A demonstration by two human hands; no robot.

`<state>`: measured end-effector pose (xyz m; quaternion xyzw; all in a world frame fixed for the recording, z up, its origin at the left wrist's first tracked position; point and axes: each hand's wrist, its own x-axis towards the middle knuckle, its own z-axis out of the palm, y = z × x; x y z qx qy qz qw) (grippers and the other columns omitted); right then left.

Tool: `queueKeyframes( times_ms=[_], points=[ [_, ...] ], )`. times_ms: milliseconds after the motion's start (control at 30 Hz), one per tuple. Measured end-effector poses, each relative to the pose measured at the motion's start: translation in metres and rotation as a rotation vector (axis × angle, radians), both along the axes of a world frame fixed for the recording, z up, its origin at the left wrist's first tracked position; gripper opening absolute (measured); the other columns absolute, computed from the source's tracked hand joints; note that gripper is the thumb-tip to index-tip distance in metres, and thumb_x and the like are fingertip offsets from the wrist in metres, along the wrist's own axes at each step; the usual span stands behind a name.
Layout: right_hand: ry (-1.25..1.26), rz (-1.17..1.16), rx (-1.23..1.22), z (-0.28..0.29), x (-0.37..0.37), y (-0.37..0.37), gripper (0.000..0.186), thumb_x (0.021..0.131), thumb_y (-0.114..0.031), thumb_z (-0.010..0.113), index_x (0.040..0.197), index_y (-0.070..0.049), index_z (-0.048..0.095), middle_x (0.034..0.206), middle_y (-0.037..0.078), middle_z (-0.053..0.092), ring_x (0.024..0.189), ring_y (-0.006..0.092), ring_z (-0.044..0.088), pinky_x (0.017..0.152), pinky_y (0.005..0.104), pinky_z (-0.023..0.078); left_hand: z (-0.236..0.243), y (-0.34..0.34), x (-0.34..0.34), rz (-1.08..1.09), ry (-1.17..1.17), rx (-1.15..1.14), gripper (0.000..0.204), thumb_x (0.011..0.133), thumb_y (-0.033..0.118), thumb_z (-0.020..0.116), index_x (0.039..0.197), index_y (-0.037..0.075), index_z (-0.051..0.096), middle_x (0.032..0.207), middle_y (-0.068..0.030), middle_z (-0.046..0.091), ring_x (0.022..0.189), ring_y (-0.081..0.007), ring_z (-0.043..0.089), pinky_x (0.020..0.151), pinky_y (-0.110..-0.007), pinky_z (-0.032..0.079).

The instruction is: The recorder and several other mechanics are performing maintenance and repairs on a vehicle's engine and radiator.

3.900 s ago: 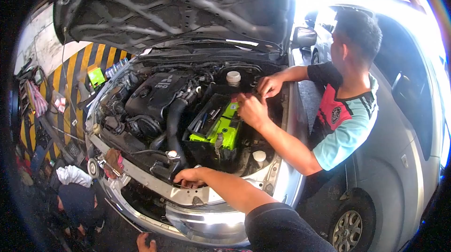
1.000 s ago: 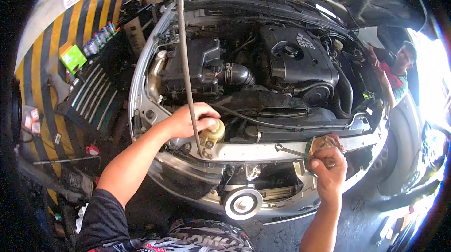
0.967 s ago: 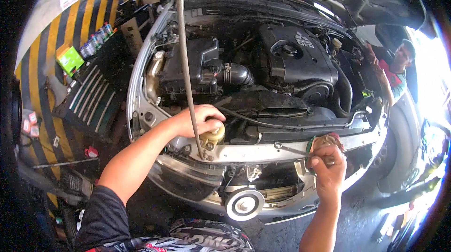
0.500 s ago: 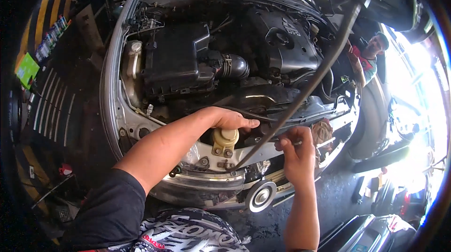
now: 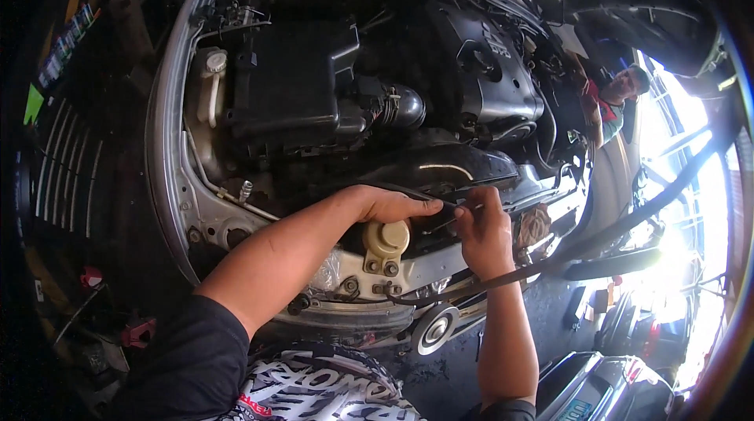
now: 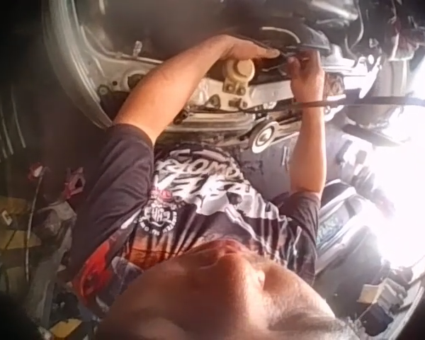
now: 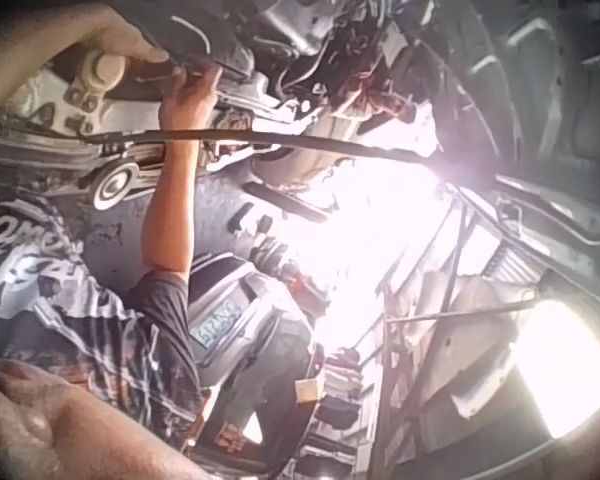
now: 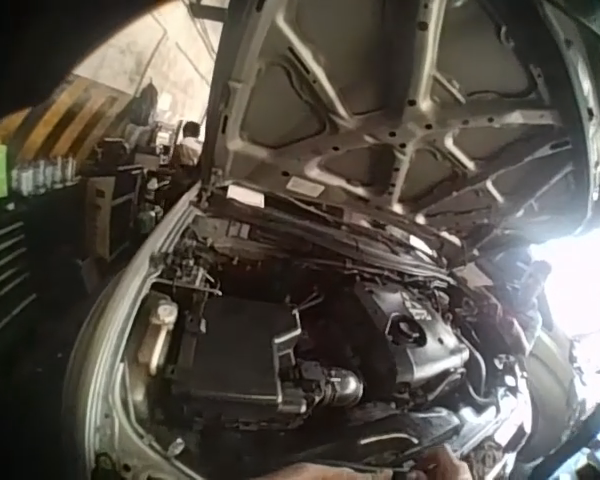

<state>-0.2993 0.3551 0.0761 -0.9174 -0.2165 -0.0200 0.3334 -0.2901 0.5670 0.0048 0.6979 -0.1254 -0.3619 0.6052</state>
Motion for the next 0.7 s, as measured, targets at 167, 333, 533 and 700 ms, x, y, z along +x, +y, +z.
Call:
queueKeyframes(
  times_ms=[167, 333, 533, 700],
  points=[
    [0.165, 0.020, -0.078, -0.006, 0.011, 0.021, 0.019, 0.093, -0.004, 0.064, 0.109, 0.001, 0.054, 0.079, 0.018, 0.070, 0.073, 0.0266, 0.073, 0.068, 0.0362, 0.054, -0.017, 0.001, 0.007, 0.017, 0.067, 0.076, 0.091, 0.096, 0.079, 0.038, 0.134, 0.001, 0.064, 0.120, -0.0147, 0.070, 0.110, -0.0208, 0.064, 0.098, -0.036, 0.047],
    [0.204, -0.003, -0.162, 0.002, 0.011, 0.026, 0.015, 0.092, -0.004, 0.065, 0.102, 0.002, 0.056, 0.073, 0.018, 0.070, 0.073, 0.0275, 0.074, 0.068, 0.0371, 0.054, -0.019, -0.001, 0.006, 0.068, -0.005, 0.043, 0.089, 0.096, 0.079, 0.035, 0.127, 0.003, 0.068, 0.114, -0.0135, 0.072, 0.108, -0.0221, 0.065, 0.097, -0.036, 0.047],
    [0.235, 0.039, -0.162, -0.003, 0.016, 0.025, 0.016, 0.091, -0.003, 0.067, 0.102, 0.002, 0.057, 0.073, 0.019, 0.069, 0.073, 0.0302, 0.073, 0.068, 0.0386, 0.054, -0.029, -0.001, 0.011, 0.038, 0.044, -0.006, 0.092, 0.095, 0.081, 0.033, 0.124, 0.003, 0.069, 0.110, -0.0116, 0.072, 0.105, -0.0195, 0.065, 0.094, -0.035, 0.049],
    [0.122, 0.128, -0.177, -0.014, 0.020, 0.022, 0.023, 0.086, -0.005, 0.071, 0.104, 0.002, 0.059, 0.082, 0.025, 0.069, 0.085, 0.0445, 0.069, 0.072, 0.0458, 0.052, -0.029, -0.002, 0.013, 0.012, 0.091, 0.017, 0.101, 0.093, 0.085, 0.026, 0.134, -0.001, 0.061, 0.111, -0.0103, 0.070, 0.102, -0.0169, 0.064, 0.093, -0.033, 0.050]
  ],
)
